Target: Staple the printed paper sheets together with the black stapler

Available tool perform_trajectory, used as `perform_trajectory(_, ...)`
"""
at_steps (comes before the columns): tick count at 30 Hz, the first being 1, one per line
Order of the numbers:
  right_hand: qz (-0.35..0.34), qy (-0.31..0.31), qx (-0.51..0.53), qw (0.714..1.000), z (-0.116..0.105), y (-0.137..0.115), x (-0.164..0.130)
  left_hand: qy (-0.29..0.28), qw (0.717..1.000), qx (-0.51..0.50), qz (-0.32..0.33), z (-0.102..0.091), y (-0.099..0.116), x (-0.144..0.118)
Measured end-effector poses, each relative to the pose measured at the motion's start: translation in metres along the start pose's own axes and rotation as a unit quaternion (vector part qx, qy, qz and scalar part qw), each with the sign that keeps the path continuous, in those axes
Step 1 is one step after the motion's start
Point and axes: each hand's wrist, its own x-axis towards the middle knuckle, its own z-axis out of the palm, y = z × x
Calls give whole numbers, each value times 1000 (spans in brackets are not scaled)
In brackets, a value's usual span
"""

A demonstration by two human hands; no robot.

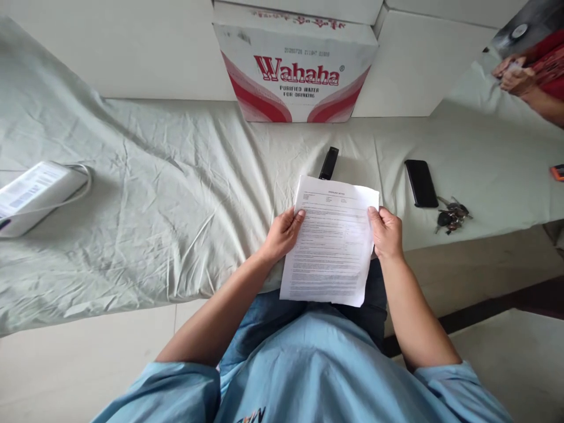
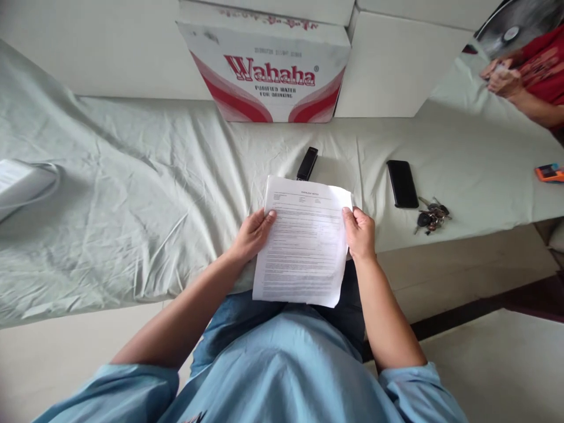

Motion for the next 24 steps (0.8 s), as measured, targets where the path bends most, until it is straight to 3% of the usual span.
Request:
perform_trajectory(6, -1, -36, -57, 998, -20, 0, 6, 12, 999, 21, -47, -11, 9, 20)
perform_trajectory(14, 23, -97, -25, 995, -23, -13, 13, -17, 977, 211, -13, -9, 22, 60)
perform_trajectory(19, -4, -51, 17, 999, -23, -13, 40, -6, 979, 204, -6, -5, 18, 67)
perform_trajectory(24, -109, -22, -120, 987, -25, -12, 65, -1, 978, 207, 9, -2, 11, 73)
